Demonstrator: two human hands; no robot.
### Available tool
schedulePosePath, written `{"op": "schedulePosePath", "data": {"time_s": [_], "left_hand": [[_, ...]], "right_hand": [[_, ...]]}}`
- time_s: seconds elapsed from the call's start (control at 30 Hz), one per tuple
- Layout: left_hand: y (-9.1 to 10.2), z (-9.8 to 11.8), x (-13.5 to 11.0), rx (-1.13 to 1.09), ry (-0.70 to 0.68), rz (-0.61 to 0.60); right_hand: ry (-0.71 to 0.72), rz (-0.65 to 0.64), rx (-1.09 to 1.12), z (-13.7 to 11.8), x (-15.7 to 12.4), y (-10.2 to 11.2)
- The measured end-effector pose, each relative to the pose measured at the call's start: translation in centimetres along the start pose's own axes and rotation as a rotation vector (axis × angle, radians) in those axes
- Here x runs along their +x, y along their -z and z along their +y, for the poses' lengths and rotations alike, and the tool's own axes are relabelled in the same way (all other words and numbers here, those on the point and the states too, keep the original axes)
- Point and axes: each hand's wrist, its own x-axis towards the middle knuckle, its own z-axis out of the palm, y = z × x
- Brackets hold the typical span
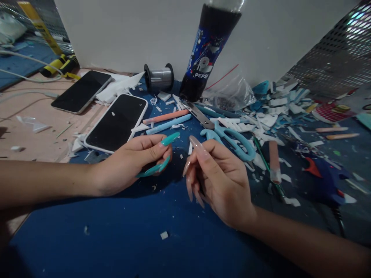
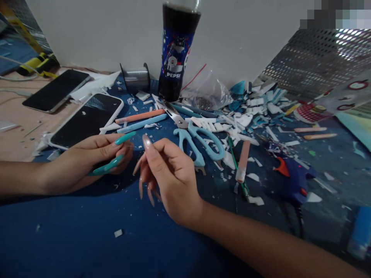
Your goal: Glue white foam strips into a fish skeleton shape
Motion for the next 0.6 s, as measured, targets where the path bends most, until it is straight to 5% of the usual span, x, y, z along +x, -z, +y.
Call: {"op": "schedulePosePath", "data": {"time_s": [0.6], "left_hand": [[0.22,-0.13,0.09,0.001,0.038,0.007]], "right_hand": [[-0.021,-0.05,0.0,0.2,-0.05,-0.05]]}}
